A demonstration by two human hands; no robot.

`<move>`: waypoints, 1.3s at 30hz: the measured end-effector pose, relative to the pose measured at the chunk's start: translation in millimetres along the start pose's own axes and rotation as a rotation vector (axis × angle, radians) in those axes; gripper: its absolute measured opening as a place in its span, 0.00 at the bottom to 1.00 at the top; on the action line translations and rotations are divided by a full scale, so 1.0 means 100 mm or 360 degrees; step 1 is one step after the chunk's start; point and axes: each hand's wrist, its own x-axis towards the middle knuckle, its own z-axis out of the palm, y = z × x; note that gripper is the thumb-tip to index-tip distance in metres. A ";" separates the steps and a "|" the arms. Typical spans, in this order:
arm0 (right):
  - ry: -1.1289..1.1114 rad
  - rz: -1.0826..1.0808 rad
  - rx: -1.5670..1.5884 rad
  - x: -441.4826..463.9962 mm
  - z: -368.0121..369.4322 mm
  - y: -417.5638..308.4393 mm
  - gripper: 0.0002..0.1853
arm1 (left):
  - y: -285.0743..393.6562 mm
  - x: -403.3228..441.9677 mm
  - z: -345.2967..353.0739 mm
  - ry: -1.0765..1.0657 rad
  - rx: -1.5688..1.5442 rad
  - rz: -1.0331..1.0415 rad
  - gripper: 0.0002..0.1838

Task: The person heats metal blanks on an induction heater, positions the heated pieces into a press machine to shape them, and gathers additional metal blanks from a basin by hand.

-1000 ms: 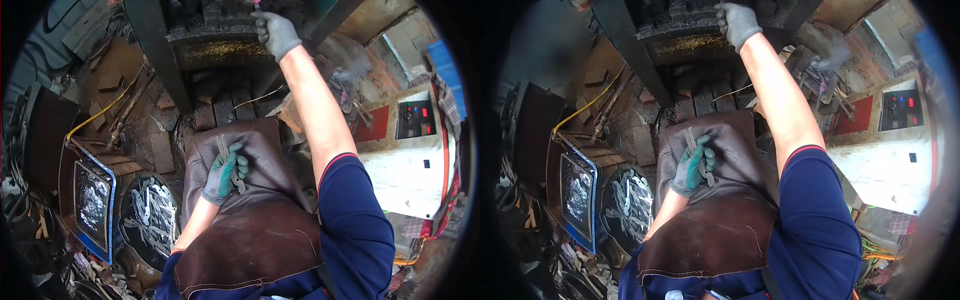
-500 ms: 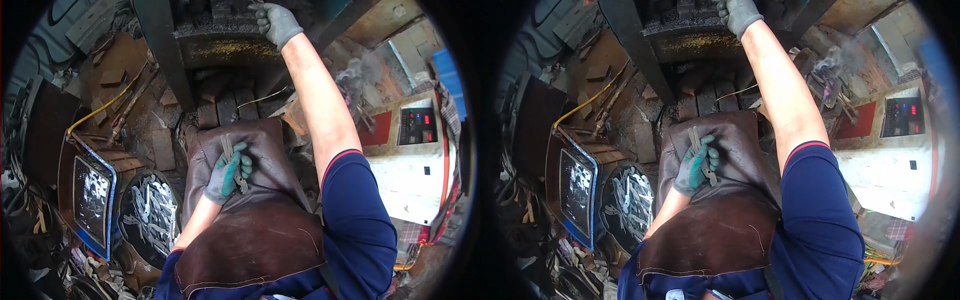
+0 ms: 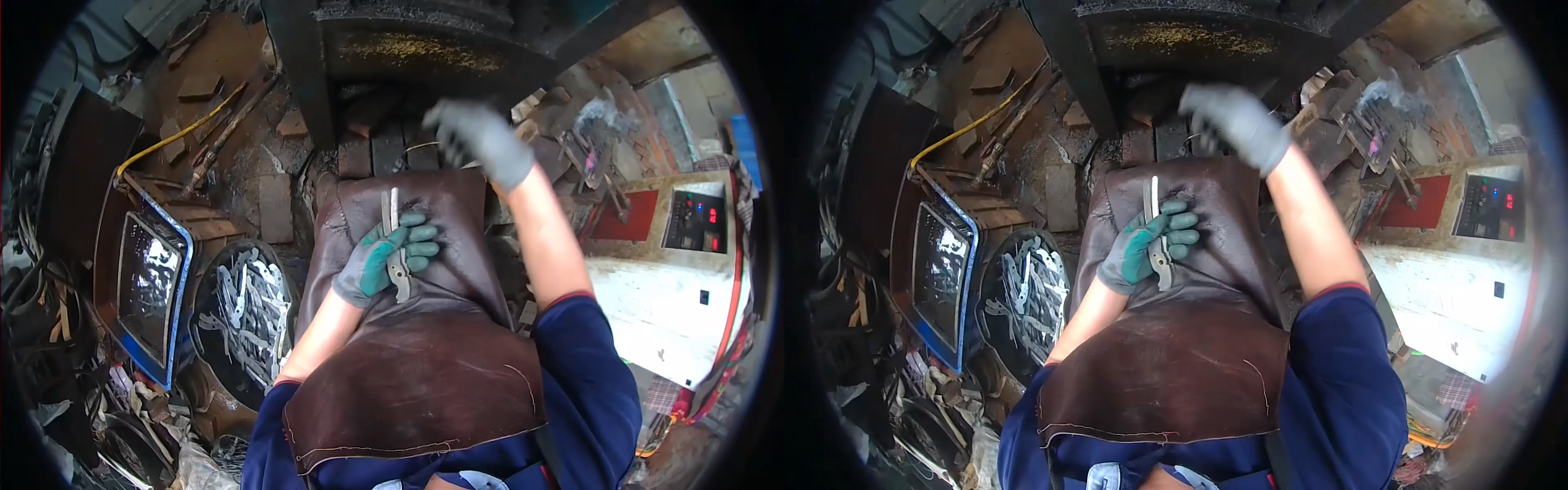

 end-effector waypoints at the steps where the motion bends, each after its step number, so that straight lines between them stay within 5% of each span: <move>1: -0.0083 0.0187 -0.0294 -0.06 0.10 0.27 0.19 | 0.02 -0.03 0.07 0.0018 -0.0006 -0.0068 0.23; 2: -0.0081 0.0340 -0.0393 -0.16 0.32 0.41 0.19 | 0.04 -0.04 0.11 0.0034 -0.0007 -0.0138 0.23; 3: -0.0191 0.0100 -0.0557 -0.15 0.40 0.83 0.19 | 0.03 -0.04 0.07 -0.0047 0.0009 -0.0193 0.25; 5: -0.0169 0.0185 -0.0229 -0.34 0.62 0.78 0.16 | 0.01 -0.07 0.04 -0.0094 -0.0016 -0.0251 0.26; 7: 0.0075 0.0209 -0.0125 -0.41 0.49 0.87 0.15 | -0.04 0.02 0.02 -0.0268 -0.0279 -0.0315 0.26; 10: 0.0636 0.0245 0.0213 -0.84 0.04 0.68 0.14 | -0.07 0.04 0.10 0.0224 0.0065 0.0089 0.26; 15: 0.0965 -0.0208 0.1050 -1.39 -0.69 1.23 0.12 | -0.09 0.08 -0.11 0.0231 0.0218 0.0028 0.23; 17: 0.1347 -0.0401 0.1409 -1.48 -0.80 1.47 0.14 | -0.11 0.09 -0.06 0.0233 0.0306 0.0060 0.23; 30: 0.1782 -0.0350 0.1533 -0.95 -1.32 1.85 0.19 | -0.13 0.09 -0.07 0.0232 0.0354 0.0061 0.23; 36: 0.1799 -0.0287 0.1660 -0.76 -1.50 1.83 0.15 | -0.13 0.09 -0.07 0.0260 0.0384 0.0083 0.23; 39: 0.1573 -0.0141 0.1275 -0.58 -1.36 1.46 0.16 | -0.14 0.11 -0.02 0.0272 0.0388 0.0058 0.22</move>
